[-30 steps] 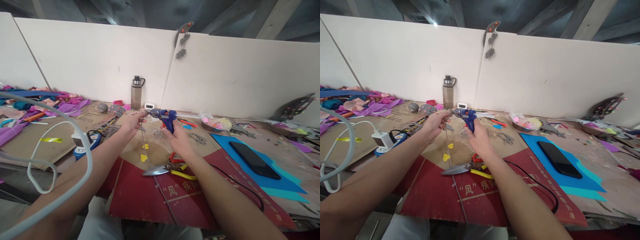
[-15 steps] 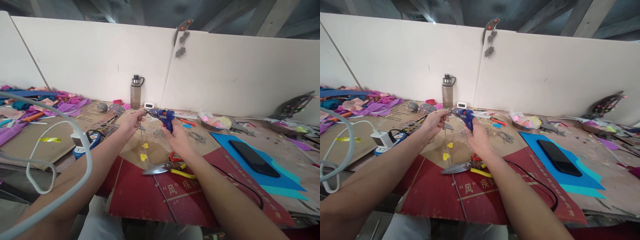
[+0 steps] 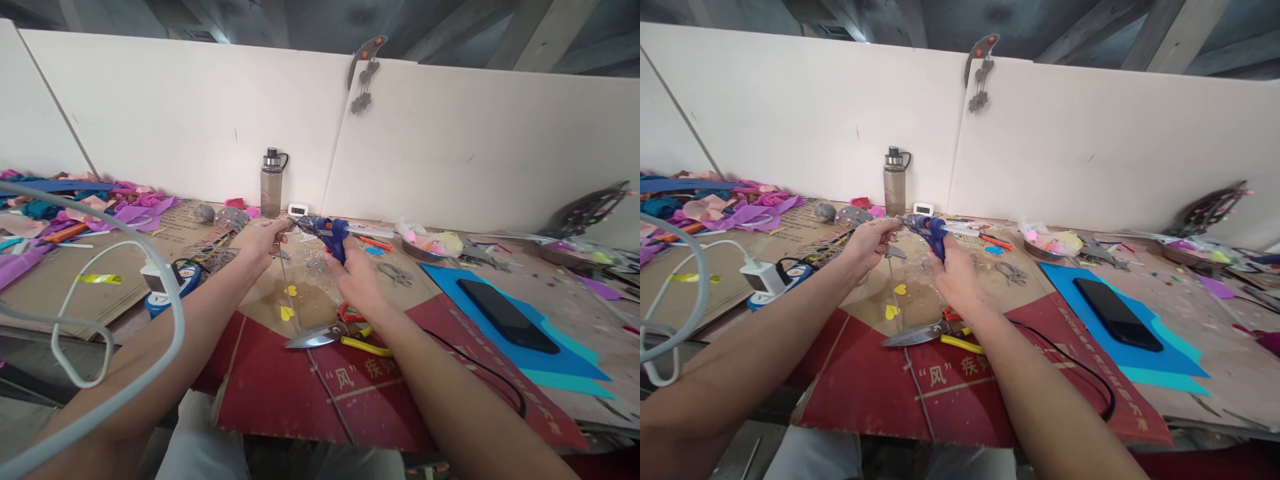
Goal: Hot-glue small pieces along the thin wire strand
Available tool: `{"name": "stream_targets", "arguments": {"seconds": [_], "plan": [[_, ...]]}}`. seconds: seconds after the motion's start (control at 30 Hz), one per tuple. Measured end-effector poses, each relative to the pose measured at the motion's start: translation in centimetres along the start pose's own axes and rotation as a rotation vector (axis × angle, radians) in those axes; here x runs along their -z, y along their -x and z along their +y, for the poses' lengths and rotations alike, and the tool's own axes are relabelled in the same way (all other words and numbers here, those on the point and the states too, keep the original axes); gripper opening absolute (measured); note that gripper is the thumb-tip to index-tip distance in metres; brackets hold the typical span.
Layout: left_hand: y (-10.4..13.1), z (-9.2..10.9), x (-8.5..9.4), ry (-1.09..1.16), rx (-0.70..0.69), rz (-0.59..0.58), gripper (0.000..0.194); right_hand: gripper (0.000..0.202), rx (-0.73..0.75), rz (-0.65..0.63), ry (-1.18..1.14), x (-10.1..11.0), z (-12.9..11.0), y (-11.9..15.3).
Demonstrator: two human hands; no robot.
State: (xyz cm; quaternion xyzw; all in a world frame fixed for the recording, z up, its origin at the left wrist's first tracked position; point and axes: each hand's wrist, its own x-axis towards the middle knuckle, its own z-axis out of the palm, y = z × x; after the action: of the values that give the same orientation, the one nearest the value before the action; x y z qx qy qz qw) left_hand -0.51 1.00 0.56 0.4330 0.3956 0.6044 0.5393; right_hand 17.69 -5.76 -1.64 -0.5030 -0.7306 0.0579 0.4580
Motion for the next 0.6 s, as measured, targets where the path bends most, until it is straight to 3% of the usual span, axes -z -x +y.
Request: {"name": "stream_targets", "arguments": {"seconds": [0.6], "plan": [[0.56, 0.35, -0.39, -0.054, 0.030, 0.005, 0.016, 0.037, -0.006, -0.021, -0.005, 0.06, -0.03, -0.06]]}}
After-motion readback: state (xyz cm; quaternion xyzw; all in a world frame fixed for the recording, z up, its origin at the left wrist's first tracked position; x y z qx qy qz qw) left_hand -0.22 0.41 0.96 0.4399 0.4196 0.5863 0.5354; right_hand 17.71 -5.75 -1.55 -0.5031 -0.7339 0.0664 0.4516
